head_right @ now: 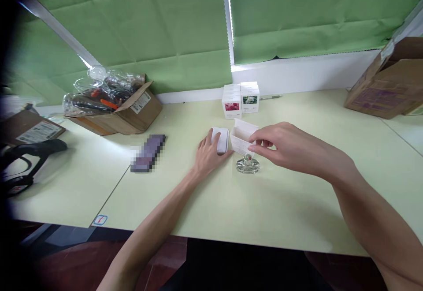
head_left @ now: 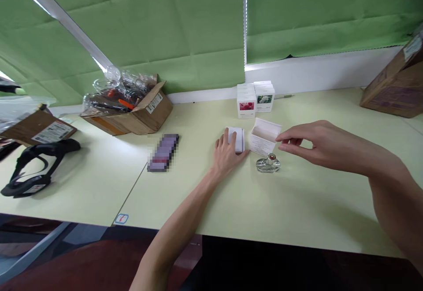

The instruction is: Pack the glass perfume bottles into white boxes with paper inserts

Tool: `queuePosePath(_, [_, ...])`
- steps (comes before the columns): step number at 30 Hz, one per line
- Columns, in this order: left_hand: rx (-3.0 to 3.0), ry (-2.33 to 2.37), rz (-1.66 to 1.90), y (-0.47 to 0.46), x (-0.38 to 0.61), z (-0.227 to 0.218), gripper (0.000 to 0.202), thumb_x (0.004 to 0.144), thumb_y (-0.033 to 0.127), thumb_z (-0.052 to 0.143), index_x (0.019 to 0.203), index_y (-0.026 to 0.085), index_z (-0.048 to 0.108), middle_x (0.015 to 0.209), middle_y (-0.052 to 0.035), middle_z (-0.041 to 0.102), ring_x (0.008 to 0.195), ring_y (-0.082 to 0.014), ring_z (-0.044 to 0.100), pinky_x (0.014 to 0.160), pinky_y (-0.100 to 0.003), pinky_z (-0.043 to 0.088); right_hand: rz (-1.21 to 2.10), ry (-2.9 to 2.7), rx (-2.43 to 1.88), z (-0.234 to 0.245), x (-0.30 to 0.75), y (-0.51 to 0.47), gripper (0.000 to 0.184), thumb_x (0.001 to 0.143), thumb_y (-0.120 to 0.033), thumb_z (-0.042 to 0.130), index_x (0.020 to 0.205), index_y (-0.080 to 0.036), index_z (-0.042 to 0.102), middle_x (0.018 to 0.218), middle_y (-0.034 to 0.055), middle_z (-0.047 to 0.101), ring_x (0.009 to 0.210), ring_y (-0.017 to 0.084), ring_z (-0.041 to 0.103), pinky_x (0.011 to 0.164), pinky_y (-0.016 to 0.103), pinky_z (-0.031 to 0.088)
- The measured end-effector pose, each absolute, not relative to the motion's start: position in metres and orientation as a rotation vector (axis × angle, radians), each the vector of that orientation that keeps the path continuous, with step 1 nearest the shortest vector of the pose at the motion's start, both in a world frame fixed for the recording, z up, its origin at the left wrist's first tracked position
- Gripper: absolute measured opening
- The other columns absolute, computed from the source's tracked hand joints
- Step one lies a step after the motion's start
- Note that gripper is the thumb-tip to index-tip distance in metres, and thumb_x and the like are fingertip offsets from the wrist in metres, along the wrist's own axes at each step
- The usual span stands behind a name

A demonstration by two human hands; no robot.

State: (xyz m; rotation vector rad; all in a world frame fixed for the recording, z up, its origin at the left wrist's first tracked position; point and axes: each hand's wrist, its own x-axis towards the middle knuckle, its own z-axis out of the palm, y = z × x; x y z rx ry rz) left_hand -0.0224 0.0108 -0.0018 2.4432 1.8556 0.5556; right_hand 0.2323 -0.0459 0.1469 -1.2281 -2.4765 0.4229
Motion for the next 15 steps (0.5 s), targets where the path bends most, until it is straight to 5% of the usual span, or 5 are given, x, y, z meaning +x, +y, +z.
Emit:
queuePosePath(6, [2.269,1.87,0.563,0.017,-0.034,0.001,0.062,0.086,0.037,0.063,0.144,0.021,0.046,0.162,-0.0149,0.035,0.136,-0.0383,0.052,0.113,-0.051,0.042,0.436,-2.459,-1.245,0.147,0.235,-0.046,0.035,0.098,-0.053,0.049,0.106,-0.032,0.076,0.086,0.0015,0.076,0.073,0.022,0.066,0.062,0.033,0.045])
queuePosePath(15, [2.15,1.734,1.081,0.023,-0.06,0.02,0.074,0.085,0.042,0.068,0.149,0.024,0.034,0.16,-0.0149,0.033,0.146,-0.0313,0.04,0.115,-0.048,0.044,0.395,-2.413,-1.331,0.15,0.234,-0.047,0.035,0.096,-0.053,0.051,0.106,-0.03,0.076,0.091,0.0027,0.077,0.077,0.023,0.07,0.065,0.034,0.049])
